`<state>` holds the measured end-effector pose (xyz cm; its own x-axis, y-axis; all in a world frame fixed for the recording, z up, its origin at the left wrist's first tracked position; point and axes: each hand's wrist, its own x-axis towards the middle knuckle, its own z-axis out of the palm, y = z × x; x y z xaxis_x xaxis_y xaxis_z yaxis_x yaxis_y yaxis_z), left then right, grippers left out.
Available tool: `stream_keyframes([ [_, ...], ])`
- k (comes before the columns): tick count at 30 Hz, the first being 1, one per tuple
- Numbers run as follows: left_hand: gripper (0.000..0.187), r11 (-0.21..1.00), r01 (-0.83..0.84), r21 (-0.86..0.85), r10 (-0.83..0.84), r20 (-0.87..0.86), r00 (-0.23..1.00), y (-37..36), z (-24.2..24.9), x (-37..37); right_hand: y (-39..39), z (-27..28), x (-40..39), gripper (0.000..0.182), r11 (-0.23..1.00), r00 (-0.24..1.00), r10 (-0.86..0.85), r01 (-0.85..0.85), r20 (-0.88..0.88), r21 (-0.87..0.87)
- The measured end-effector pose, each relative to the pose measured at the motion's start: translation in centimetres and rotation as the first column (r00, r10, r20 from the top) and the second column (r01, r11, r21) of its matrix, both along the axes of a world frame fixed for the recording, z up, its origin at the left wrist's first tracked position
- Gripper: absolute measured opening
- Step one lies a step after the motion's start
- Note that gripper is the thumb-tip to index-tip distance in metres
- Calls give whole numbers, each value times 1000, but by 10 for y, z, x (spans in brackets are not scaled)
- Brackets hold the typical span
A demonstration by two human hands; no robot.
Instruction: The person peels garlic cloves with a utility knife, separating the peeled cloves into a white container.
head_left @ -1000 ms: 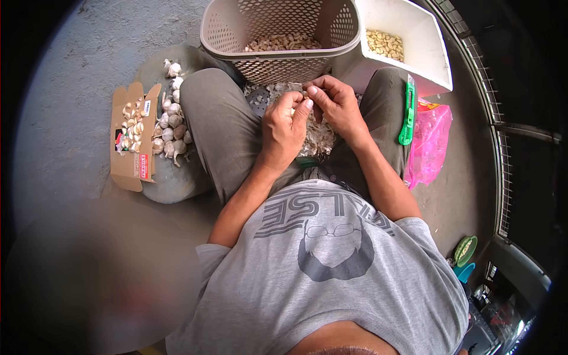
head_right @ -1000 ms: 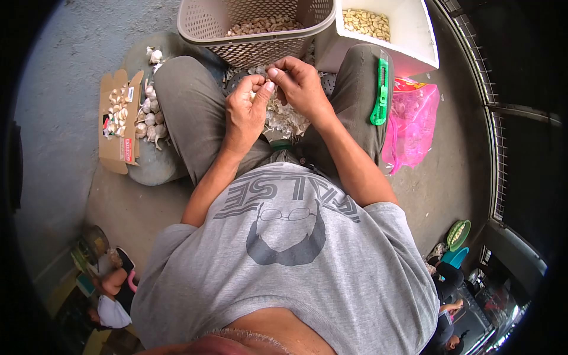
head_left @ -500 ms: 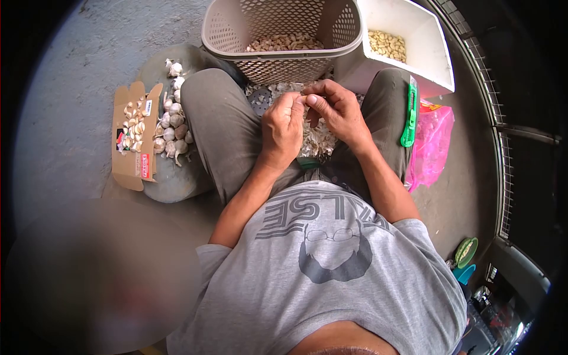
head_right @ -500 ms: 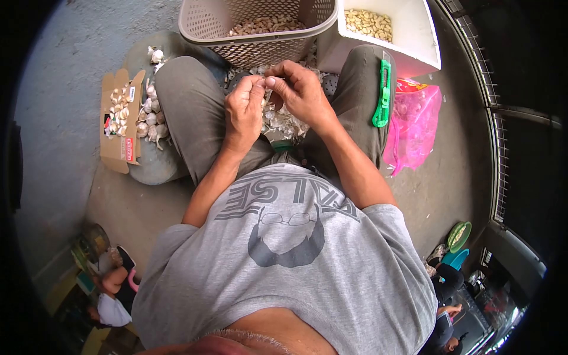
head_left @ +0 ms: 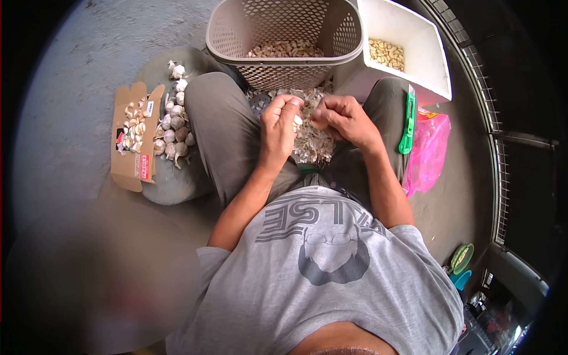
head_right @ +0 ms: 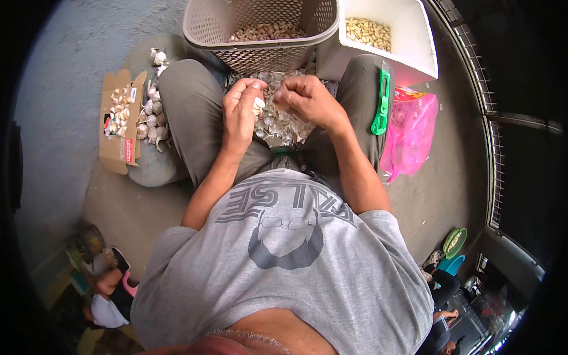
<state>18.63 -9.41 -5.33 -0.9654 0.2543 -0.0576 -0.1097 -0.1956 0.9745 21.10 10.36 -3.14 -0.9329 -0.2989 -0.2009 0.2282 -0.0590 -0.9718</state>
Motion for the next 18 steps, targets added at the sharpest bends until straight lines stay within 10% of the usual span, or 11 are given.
stream_keyframes([
  [2,25,983,3,183,-34,163,986,-6,-2,-5,8,11,-1,22,987,988,142,-146,69,62],
  [6,26,923,-5,384,-128,321,938,-8,-2,-4,-11,21,-19,25,829,913,-404,337,-61,-447],
  [9,31,919,3,395,-125,284,951,-2,1,1,-25,28,-38,45,653,694,-714,614,-90,-444],
  [11,37,930,45,364,-136,228,964,-2,-2,-2,-18,12,-22,45,871,850,-403,470,-339,142],
  [12,38,933,38,358,-125,223,967,-2,-1,-1,-19,-10,-17,42,896,806,-248,402,-537,189],
  [13,39,936,25,350,-109,220,969,-2,-2,0,-22,10,-3,34,936,931,-97,205,-353,286],
  [18,43,925,87,370,-178,219,959,-3,-3,-1,-25,10,0,21,924,932,-46,176,-361,339],
])
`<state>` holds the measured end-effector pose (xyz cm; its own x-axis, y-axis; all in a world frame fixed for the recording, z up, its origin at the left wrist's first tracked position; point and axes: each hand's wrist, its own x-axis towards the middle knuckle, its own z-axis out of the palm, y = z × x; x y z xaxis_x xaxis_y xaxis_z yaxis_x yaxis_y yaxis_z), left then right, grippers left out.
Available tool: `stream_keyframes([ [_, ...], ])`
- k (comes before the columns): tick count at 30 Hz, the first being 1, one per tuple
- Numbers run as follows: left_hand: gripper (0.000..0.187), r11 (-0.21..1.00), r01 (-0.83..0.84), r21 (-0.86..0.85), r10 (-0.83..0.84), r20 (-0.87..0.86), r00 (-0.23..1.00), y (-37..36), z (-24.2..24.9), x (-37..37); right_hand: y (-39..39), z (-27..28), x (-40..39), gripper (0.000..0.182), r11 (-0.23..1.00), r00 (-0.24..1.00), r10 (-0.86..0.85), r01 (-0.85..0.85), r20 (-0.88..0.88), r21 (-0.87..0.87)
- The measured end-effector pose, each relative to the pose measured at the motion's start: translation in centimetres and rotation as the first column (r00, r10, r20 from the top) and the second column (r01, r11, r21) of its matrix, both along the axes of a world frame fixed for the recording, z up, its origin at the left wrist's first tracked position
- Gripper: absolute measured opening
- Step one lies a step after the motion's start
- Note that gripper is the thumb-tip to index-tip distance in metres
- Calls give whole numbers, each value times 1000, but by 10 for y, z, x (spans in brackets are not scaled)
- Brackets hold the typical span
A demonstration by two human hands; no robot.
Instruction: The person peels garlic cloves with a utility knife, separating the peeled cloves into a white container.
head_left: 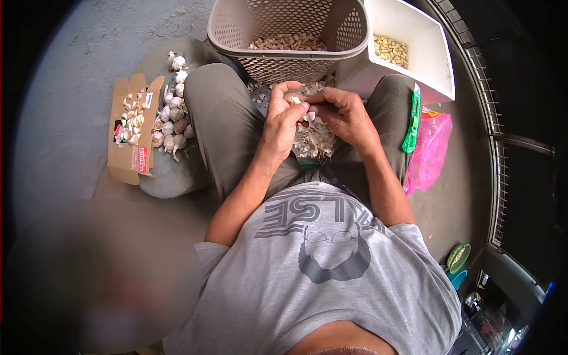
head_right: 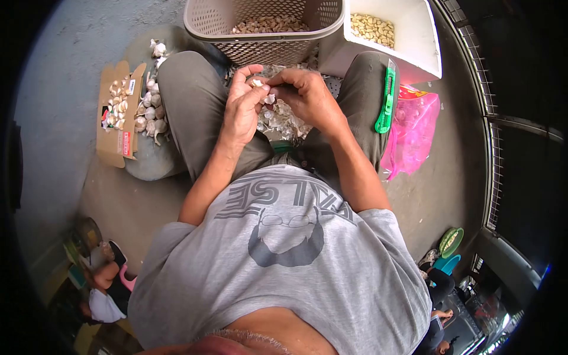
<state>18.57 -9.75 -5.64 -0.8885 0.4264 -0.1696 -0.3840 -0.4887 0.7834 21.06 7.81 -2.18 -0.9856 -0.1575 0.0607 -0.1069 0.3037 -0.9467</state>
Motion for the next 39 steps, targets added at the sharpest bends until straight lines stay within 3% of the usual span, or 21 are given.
stream_keyframes([
  [3,42,1000,12,-12,-12,-18,1000,3,0,2,5,-4,-1,12,992,995,-10,22,96,-123],
  [6,43,997,26,79,-33,89,995,-2,3,-3,24,15,2,9,912,922,95,71,376,-405],
  [7,42,994,21,107,-34,120,992,-4,2,-4,28,18,1,7,871,937,146,31,318,-491],
  [9,47,999,22,38,-24,49,999,-4,4,-4,37,40,-3,3,833,931,334,-218,147,-508],
  [10,50,999,30,-32,-31,-18,999,-1,6,-2,35,47,-5,4,770,932,351,-230,93,-595],
  [11,52,994,38,-103,-47,-81,996,0,8,0,30,48,-11,17,747,973,232,-167,17,-643],
  [12,61,984,50,-171,-75,-143,987,2,4,1,14,58,-22,25,782,999,-49,52,23,-621],
  [13,61,979,48,-197,-79,-155,985,3,5,5,1,67,-31,34,754,945,-326,275,23,-596],
  [14,61,975,41,-220,-80,-171,982,5,5,7,6,54,-38,39,895,923,-365,310,-125,-320],
  [16,65,973,48,-225,-94,-196,976,5,3,5,2,44,-36,42,950,929,-289,309,-233,53],
  [19,70,975,-46,-217,-19,-290,957,8,0,7,-6,33,-19,23,960,974,60,3,-218,278],
  [20,77,941,5,-338,-113,-300,947,2,0,7,-8,30,-17,17,933,965,175,-99,-194,346],
  [23,76,918,-31,-396,-131,-376,917,7,-2,11,-11,21,-16,16,988,997,70,-64,-36,140],
  [27,63,981,-25,-194,-24,-244,969,9,3,7,0,10,-18,14,996,996,-90,90,20,9],
  [28,49,984,-61,-166,23,-219,975,8,6,7,1,6,-18,21,987,989,-119,127,86,-97],
  [31,32,977,-102,-185,70,-171,983,4,5,1,5,3,-18,24,971,958,-169,202,232,-127],
  [35,23,991,-97,-90,98,8,995,-5,4,-6,16,-3,-21,26,971,963,-137,177,233,-159],
  [36,25,993,-74,-90,73,-12,997,-5,3,-6,21,-5,-22,22,990,963,-112,129,246,-54],
  [38,25,998,-41,-37,41,-5,999,-2,1,-5,17,-14,-23,21,977,986,-121,139,-114,163],
  [39,25,1000,-25,-10,25,0,1000,-1,0,-5,17,-15,-22,21,969,983,-103,133,-150,208],
])
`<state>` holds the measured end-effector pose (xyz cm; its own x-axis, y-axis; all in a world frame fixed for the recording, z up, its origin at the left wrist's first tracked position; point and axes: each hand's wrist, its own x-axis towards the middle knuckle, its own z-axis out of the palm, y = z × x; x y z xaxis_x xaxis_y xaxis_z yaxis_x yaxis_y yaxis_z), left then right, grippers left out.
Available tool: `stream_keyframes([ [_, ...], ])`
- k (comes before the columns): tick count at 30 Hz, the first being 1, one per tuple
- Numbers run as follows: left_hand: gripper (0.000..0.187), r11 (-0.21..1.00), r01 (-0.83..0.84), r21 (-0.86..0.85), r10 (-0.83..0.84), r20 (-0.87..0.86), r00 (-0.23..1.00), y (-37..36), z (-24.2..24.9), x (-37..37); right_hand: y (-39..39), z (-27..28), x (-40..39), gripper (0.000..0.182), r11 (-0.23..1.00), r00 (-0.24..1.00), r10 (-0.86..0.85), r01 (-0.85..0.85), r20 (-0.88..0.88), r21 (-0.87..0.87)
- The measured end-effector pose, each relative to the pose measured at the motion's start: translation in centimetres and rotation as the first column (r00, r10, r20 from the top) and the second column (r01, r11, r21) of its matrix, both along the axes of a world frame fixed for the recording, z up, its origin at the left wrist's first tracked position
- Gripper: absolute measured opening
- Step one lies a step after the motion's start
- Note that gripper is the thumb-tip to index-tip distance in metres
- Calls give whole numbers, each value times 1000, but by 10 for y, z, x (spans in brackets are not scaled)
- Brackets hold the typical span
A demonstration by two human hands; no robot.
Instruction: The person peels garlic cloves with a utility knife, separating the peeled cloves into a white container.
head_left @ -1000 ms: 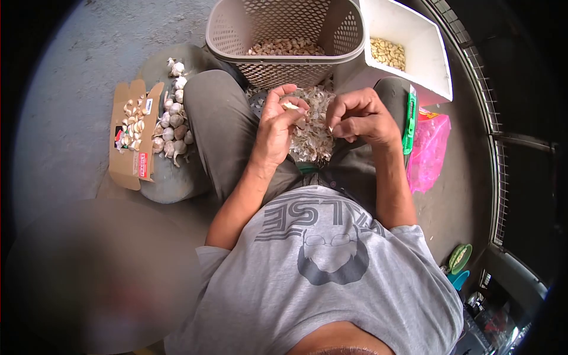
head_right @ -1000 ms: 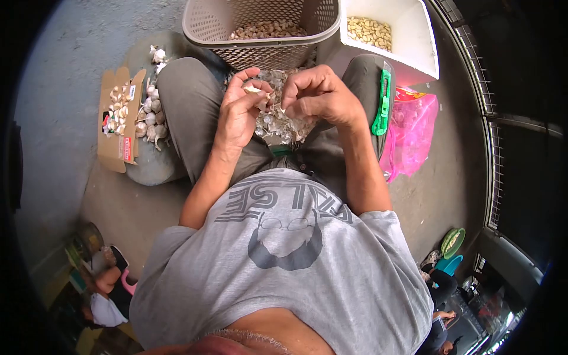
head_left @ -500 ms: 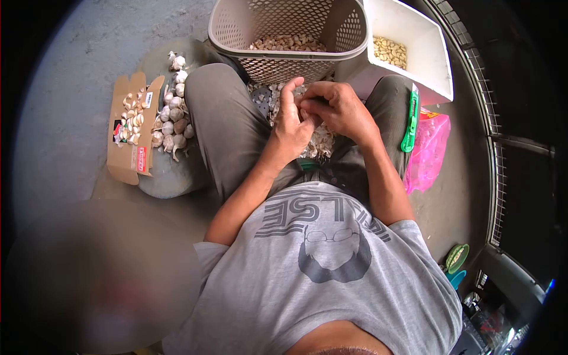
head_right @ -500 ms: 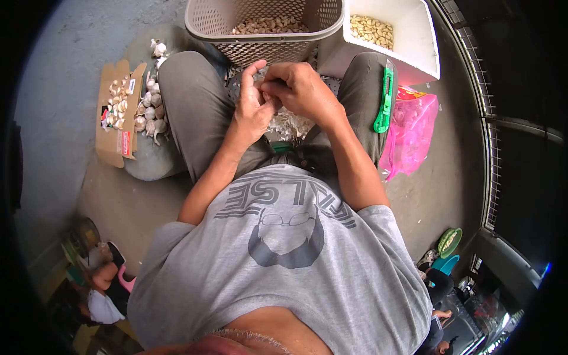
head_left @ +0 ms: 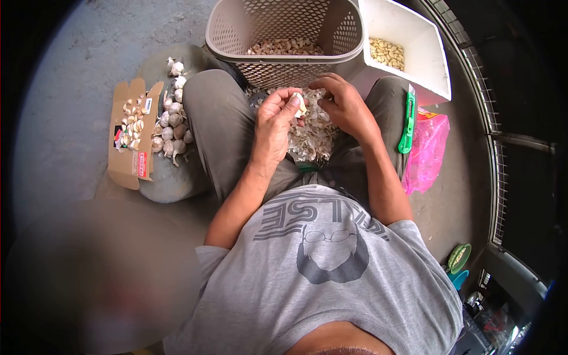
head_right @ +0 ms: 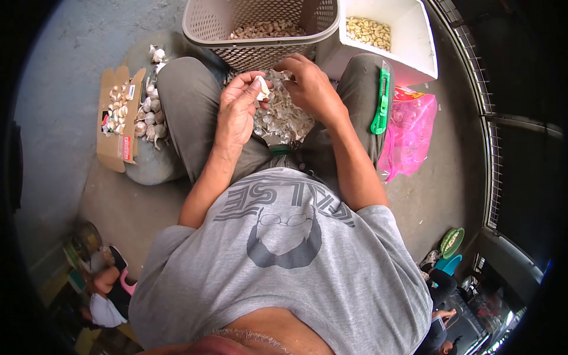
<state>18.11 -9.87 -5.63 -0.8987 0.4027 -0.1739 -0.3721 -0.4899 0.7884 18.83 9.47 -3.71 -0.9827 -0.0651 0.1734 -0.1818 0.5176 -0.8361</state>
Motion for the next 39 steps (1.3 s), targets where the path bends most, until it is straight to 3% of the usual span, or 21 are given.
stream_keyframes([
  [2,30,999,-1,38,1,19,1000,0,-3,-1,-1,-3,1,25,995,998,23,-16,-63,99],
  [4,34,998,-11,64,9,33,999,0,-4,-1,-8,8,1,26,989,988,69,-49,140,-142],
  [7,40,997,-25,72,22,37,999,1,-1,0,-20,18,7,31,989,978,96,-72,184,-132],
  [12,41,996,-19,83,14,60,998,3,4,1,-29,12,7,33,939,988,82,-33,129,-342],
  [14,38,999,-29,27,28,35,999,4,7,2,-28,3,5,29,935,993,89,-54,84,-350],
  [17,34,995,-91,-51,89,-28,996,5,4,5,-34,7,7,25,979,998,67,-64,11,-196],
  [21,26,980,-174,-94,170,-44,984,5,-3,5,-46,19,11,29,988,995,76,-67,59,-136],
  [24,22,985,-170,-33,173,122,977,0,-8,0,-50,11,12,25,991,997,80,-81,-17,-106],
  [27,19,981,-192,7,191,96,977,1,-8,-1,-56,10,15,21,948,998,63,-55,17,-312],
  [30,19,985,-166,49,165,16,986,7,3,1,-44,4,6,17,817,952,107,80,286,-570],
  [31,19,987,-153,58,154,-10,988,8,7,3,-43,7,5,19,815,952,88,102,295,-571],
  [34,20,988,-103,-115,91,-100,991,8,3,3,-44,2,5,23,948,998,37,-20,50,-317],
  [35,19,991,-113,-65,109,-56,992,6,-5,3,-41,3,9,26,966,999,27,-18,31,-258],
  [39,19,994,-107,38,103,93,990,1,-7,3,-40,21,13,26,977,989,63,-34,136,-209],
])
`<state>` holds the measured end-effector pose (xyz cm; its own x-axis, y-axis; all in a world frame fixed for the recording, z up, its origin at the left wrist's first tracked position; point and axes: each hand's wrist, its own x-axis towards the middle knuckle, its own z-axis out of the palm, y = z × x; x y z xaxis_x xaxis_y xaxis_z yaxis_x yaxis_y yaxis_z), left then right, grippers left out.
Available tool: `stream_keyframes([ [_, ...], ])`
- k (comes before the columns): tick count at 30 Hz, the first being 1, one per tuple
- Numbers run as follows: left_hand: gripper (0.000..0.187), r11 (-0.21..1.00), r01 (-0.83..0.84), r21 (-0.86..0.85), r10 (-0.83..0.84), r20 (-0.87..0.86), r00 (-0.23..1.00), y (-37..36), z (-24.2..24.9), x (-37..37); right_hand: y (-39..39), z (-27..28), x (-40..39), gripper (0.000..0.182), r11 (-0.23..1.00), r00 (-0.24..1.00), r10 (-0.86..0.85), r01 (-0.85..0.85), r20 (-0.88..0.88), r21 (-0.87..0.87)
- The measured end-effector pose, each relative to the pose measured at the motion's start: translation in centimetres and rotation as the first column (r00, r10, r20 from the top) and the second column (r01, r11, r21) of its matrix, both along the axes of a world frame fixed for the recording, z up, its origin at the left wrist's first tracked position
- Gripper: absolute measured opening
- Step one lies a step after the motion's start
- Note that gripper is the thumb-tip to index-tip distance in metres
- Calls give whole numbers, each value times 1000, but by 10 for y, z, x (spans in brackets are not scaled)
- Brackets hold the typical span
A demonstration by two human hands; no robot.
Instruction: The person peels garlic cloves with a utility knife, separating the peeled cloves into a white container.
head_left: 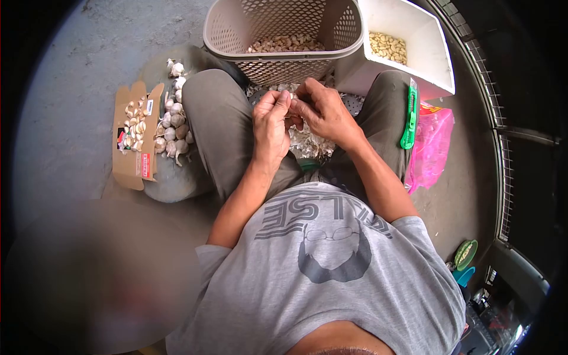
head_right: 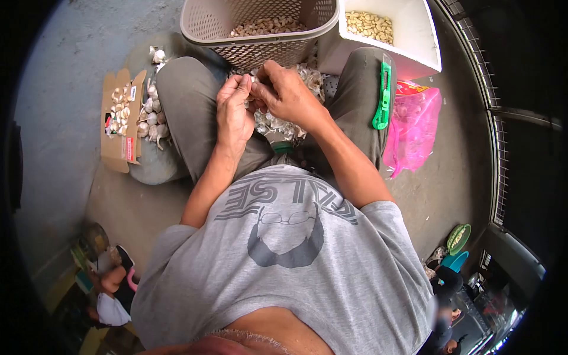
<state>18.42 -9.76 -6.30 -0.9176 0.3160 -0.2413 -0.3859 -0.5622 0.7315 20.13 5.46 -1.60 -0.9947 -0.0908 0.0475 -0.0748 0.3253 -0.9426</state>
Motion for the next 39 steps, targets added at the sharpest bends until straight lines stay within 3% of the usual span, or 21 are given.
stream_keyframes([
  [2,19,999,-23,43,21,68,997,-1,-1,-1,-4,-2,0,25,1000,1000,-1,2,-15,14],
  [5,20,995,-44,94,35,102,994,-2,-4,-2,-9,-17,-3,24,997,981,-37,50,-192,62],
  [8,19,984,-99,146,75,165,983,2,-3,-2,-14,-11,0,19,998,981,-64,62,-181,-15],
  [9,19,988,-88,131,70,133,989,2,2,-3,-13,-11,-2,16,985,997,-56,46,-57,-164],
  [11,20,993,-64,100,58,67,996,1,13,-2,-5,-11,-4,12,893,983,14,70,183,-444],
  [12,21,988,-111,104,103,81,991,1,10,-5,2,-14,-7,7,854,981,91,13,173,-521],
  [16,21,982,-171,83,161,120,980,0,4,-6,18,-19,-11,4,855,943,283,-165,176,-492],
  [21,23,977,-189,95,175,132,976,0,12,-5,26,-13,-10,15,717,924,342,-141,169,-682],
  [23,23,986,-133,99,118,143,983,0,9,-4,32,-10,-10,16,732,909,364,-144,204,-666],
  [25,22,994,-63,86,49,158,986,0,7,-4,37,2,-11,14,765,868,483,-354,116,-538],
  [27,21,998,26,51,-35,187,982,-3,5,-2,48,18,-15,12,697,784,597,-398,173,-597],
  [29,23,985,82,152,-100,116,988,-3,-1,-1,41,10,-25,17,553,946,314,-247,-75,-796],
  [30,23,980,103,173,-118,80,990,-3,1,1,31,21,-32,26,529,999,-29,51,42,-847],
  [31,24,973,126,193,-137,41,990,-3,4,2,26,24,-39,35,611,963,-265,204,45,-765],
  [32,25,976,130,177,-143,59,988,-1,8,2,31,21,-37,37,816,958,-285,258,29,-517],
  [34,26,983,122,138,-126,24,992,3,9,1,34,5,-32,42,959,981,-189,172,-53,-226],
  [39,18,996,85,8,-85,23,996,-1,1,1,13,-5,-11,29,993,988,72,-59,133,-99],
])
